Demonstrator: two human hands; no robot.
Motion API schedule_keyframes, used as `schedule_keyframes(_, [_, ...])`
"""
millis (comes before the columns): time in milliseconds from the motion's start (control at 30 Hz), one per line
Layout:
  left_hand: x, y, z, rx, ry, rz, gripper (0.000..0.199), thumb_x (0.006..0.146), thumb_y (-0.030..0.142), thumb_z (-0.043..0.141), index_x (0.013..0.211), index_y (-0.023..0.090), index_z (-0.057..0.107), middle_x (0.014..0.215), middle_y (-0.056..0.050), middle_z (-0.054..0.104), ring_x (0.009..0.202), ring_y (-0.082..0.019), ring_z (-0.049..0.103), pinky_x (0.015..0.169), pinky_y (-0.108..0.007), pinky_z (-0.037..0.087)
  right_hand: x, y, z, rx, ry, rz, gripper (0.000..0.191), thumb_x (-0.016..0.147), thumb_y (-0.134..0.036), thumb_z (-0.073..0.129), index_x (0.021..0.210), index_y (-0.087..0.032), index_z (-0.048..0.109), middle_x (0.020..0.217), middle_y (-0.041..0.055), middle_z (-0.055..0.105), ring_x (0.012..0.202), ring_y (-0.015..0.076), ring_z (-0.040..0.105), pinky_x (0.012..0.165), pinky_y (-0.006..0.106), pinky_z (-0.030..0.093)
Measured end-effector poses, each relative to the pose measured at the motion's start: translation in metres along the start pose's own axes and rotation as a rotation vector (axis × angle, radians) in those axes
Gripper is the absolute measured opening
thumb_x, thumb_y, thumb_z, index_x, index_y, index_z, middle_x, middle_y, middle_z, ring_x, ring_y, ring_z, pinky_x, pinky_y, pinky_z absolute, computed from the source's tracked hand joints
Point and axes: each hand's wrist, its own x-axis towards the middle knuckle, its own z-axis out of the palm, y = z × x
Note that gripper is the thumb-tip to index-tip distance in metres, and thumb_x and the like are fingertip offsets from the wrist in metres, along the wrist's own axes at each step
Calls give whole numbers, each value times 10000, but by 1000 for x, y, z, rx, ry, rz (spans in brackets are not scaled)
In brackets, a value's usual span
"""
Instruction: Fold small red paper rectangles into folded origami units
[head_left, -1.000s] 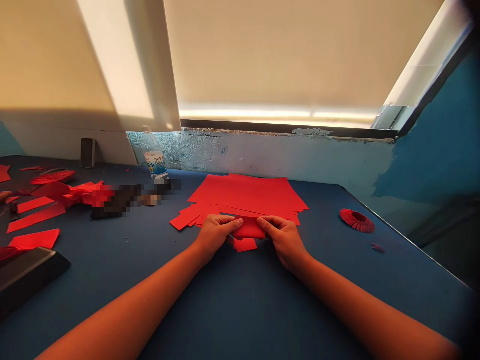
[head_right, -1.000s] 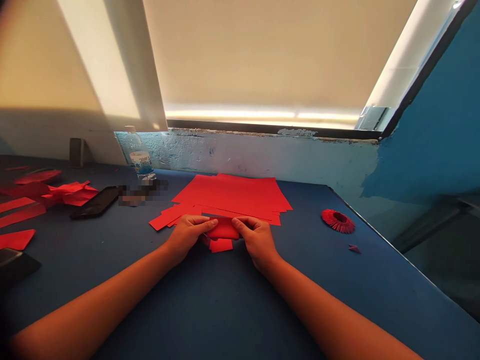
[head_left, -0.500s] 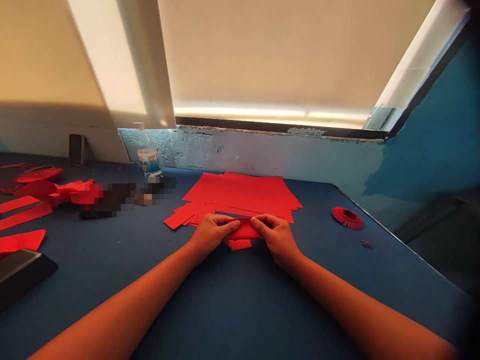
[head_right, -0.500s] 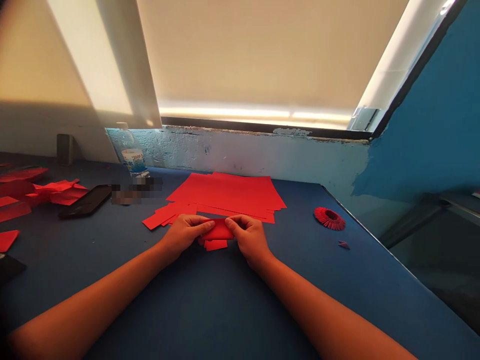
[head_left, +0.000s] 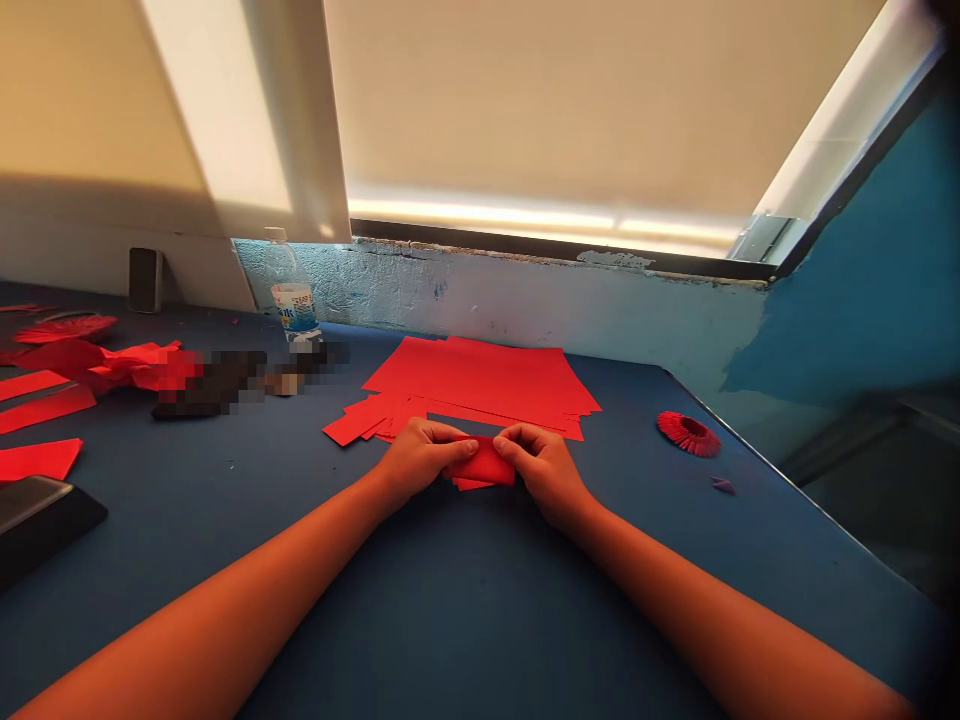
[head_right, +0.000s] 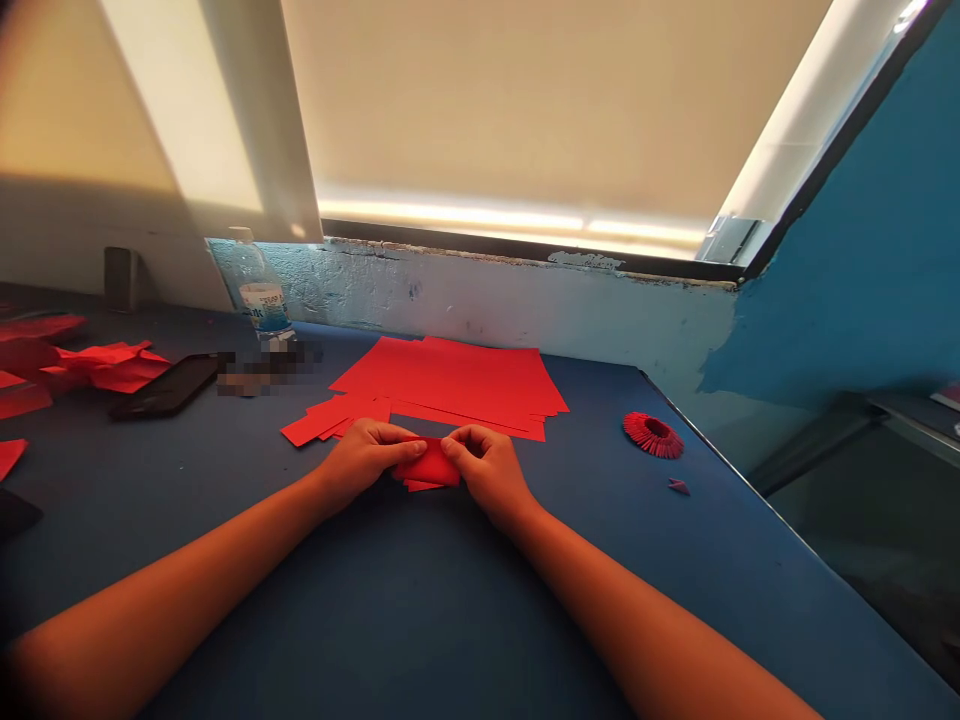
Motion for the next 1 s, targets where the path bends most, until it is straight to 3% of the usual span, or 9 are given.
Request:
schedule_keyframes(167, [0,-2,0,-7,-89,38,236,726,336,652,800,129,740,602,-26,632,558,-113,509,514,-211,368,-3,-4,0,-103,-112,-35,172,783,-321,583,777,-166,656,725,18,635,635,133,535,570,239,403])
schedule_keyframes(500, [-3,7,5,-23,-135,25,278,711,415,655,778,146,680,665,-20,635,598,-128,576,510,-208,425,-4,-7,8,-47,28,-48,194,773,-362,589,752,-179,651,707,18,635,657,158,569,625,266,436])
schedule_keyframes(633, [-3,7,5,-8,-81,42,285,690,413,670,750,135,681,648,-15,624,564,-116,545,498,-209,403,-8,-11,14,56,11,-46,188,785,-361,581,763,-182,634,716,15,621,678,157,577,651,270,457])
schedule_keyframes(800, [-3,6,0,5,0,17,248,667,369,684,668,122,664,521,13,553,506,-101,492,479,-208,346,-8,-9,13,-17,32,-57,208,807,-375,558,771,-179,616,706,13,607,609,136,547,567,249,430])
schedule_keyframes(1000, [-2,5,-3,-48,47,-4,187,652,295,666,590,127,610,486,14,528,473,-102,473,482,-223,334,-6,-4,10,-71,-37,-62,220,796,-386,563,755,-177,614,697,18,628,608,146,564,567,256,432])
